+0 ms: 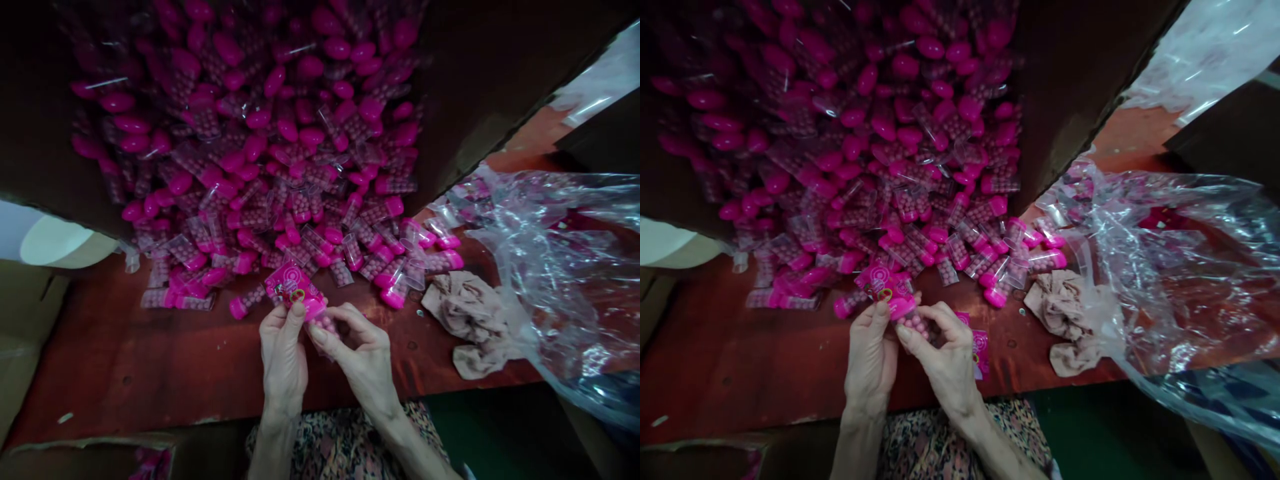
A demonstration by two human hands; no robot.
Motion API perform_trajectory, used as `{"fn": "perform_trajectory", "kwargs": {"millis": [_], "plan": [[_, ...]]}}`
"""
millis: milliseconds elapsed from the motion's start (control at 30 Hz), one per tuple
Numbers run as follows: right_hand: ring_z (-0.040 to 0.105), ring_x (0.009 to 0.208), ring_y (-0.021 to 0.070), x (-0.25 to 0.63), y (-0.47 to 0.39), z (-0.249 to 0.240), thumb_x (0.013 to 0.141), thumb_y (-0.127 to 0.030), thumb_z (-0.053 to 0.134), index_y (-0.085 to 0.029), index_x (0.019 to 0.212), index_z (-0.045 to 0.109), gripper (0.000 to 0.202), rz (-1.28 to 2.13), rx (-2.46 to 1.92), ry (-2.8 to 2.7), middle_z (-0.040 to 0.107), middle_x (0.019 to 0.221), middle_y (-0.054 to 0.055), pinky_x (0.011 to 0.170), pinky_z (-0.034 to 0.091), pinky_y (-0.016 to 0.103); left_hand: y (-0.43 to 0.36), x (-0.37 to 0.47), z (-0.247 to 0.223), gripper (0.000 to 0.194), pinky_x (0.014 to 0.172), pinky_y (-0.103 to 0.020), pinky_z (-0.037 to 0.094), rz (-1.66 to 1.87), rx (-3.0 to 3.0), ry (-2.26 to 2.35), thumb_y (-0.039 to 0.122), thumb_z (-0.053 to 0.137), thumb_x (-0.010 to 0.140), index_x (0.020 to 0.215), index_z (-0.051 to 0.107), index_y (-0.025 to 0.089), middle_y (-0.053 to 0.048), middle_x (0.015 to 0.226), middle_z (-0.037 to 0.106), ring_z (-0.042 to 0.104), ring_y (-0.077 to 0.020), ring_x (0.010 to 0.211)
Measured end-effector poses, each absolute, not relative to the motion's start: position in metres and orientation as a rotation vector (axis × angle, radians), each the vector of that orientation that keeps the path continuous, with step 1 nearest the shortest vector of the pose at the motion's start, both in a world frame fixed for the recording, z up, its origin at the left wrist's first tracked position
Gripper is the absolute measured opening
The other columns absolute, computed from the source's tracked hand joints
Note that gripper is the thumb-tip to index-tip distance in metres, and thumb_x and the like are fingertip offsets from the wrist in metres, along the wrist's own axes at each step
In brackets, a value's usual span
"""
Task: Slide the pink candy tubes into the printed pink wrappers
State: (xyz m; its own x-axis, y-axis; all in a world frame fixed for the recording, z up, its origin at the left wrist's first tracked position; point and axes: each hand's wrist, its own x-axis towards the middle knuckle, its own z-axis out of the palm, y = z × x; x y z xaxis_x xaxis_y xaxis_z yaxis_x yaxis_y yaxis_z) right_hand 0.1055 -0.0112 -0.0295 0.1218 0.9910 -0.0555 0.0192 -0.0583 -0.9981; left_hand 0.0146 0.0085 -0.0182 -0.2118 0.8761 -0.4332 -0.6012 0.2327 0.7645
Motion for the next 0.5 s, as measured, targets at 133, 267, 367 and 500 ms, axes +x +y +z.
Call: {"fn": "perform_trajectory", "kwargs": {"millis": [133, 267, 367, 500], "plan": [[0.051, 0.063, 0.0113, 0.1066, -0.0081, -0.0312, 0.072, -0.029, 0.071, -0.021, 0.084, 0.068, 0.015, 1.328, -1.232, -0.982, 0.051, 0.071, -0.003, 0.054, 0.042, 0.022, 0.0082, 0.0146, -0.0129, 0.018, 0.057, -0.025, 0.05, 1.337, 0.325, 1.115, 0.025, 0.075, 0.063, 0.076, 0.071, 0.013, -0.005, 0.067, 0.071, 0.062, -0.013, 0.054], [0.053, 0.066, 0.0119, 0.1061, -0.0099, -0.0315, 0.074, -0.026, 0.07, -0.021, 0.086, 0.068, 0.013, 1.234, -1.268, -1.06, 0.054, 0.074, -0.001, 0.057, 0.043, 0.023, 0.0087, 0.0148, -0.0111, 0.015, 0.051, -0.022, 0.048, 1.271, 0.326, 1.116, 0.022, 0.074, 0.065, 0.077, 0.072, 0.013, -0.005, 0.062, 0.07, 0.06, -0.0116, 0.05], [0.055, 0.067, 0.0126, 0.1062, -0.0122, -0.0291, 0.076, -0.024, 0.068, -0.022, 0.087, 0.067, 0.012, 1.117, -1.303, -1.125, 0.056, 0.076, 0.0, 0.06, 0.045, 0.025, 0.0076, 0.0147, -0.0114, 0.012, 0.053, -0.021, 0.048, 1.245, 0.324, 1.125, 0.02, 0.074, 0.064, 0.074, 0.073, 0.014, -0.004, 0.062, 0.069, 0.061, -0.0116, 0.053], [0.054, 0.067, 0.0128, 0.1081, -0.0111, -0.0272, 0.076, -0.025, 0.069, -0.022, 0.087, 0.067, 0.012, 1.124, -1.31, -1.127, 0.055, 0.075, -0.001, 0.059, 0.045, 0.025, 0.0043, 0.0129, -0.0092, 0.014, 0.059, -0.024, 0.05, 1.268, 0.339, 1.115, 0.025, 0.072, 0.067, 0.076, 0.073, 0.014, -0.005, 0.066, 0.07, 0.061, -0.0127, 0.057]]}}
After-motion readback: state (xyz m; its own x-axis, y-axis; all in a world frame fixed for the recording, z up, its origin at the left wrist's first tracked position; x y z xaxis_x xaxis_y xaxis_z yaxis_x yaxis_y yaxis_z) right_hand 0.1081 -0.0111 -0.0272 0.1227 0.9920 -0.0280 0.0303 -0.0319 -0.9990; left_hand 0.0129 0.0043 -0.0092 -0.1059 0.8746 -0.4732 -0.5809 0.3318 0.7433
